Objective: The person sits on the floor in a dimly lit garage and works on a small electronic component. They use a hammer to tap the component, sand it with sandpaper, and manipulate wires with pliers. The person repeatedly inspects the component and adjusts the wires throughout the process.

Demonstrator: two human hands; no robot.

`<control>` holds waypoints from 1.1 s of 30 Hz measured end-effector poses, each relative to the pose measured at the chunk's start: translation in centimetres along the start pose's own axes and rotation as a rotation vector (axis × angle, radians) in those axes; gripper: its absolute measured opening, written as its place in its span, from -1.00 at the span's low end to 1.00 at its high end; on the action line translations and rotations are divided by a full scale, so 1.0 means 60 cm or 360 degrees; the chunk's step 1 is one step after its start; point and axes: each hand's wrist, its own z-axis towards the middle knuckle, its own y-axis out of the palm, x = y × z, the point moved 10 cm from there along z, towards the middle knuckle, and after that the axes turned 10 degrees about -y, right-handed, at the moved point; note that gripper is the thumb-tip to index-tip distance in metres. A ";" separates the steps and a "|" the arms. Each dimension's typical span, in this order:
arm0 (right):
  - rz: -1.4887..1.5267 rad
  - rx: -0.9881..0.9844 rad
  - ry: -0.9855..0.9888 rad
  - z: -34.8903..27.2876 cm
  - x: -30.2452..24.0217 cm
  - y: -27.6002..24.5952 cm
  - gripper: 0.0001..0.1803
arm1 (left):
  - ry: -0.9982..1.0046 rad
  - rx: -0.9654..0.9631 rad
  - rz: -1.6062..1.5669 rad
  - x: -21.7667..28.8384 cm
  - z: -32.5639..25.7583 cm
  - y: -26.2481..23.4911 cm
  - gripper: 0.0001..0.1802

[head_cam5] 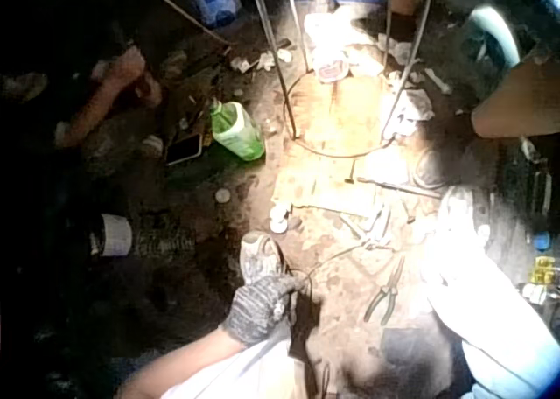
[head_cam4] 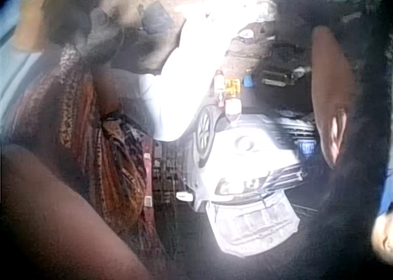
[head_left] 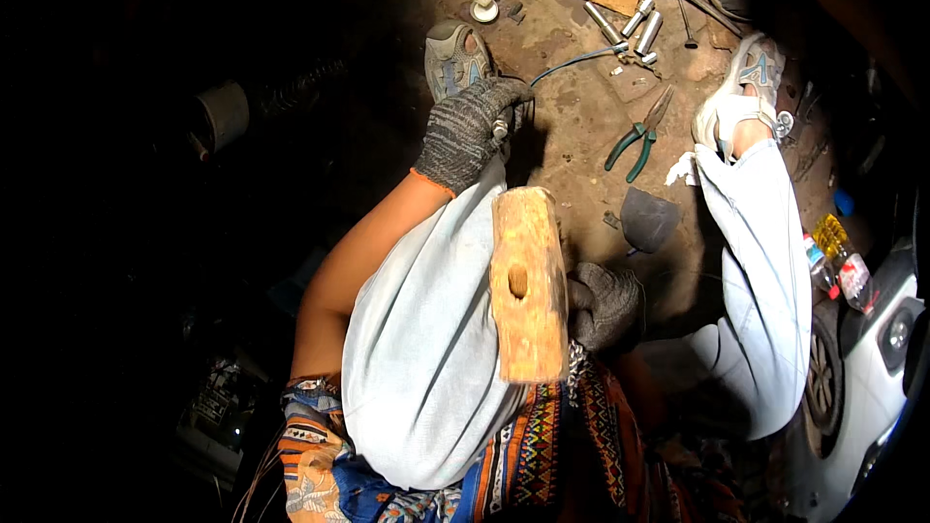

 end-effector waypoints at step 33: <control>0.0460 0.0117 0.0682 -0.016 0.058 0.029 -0.46 | 0.0032 0.0066 0.0117 0.012 -0.006 0.002 -0.67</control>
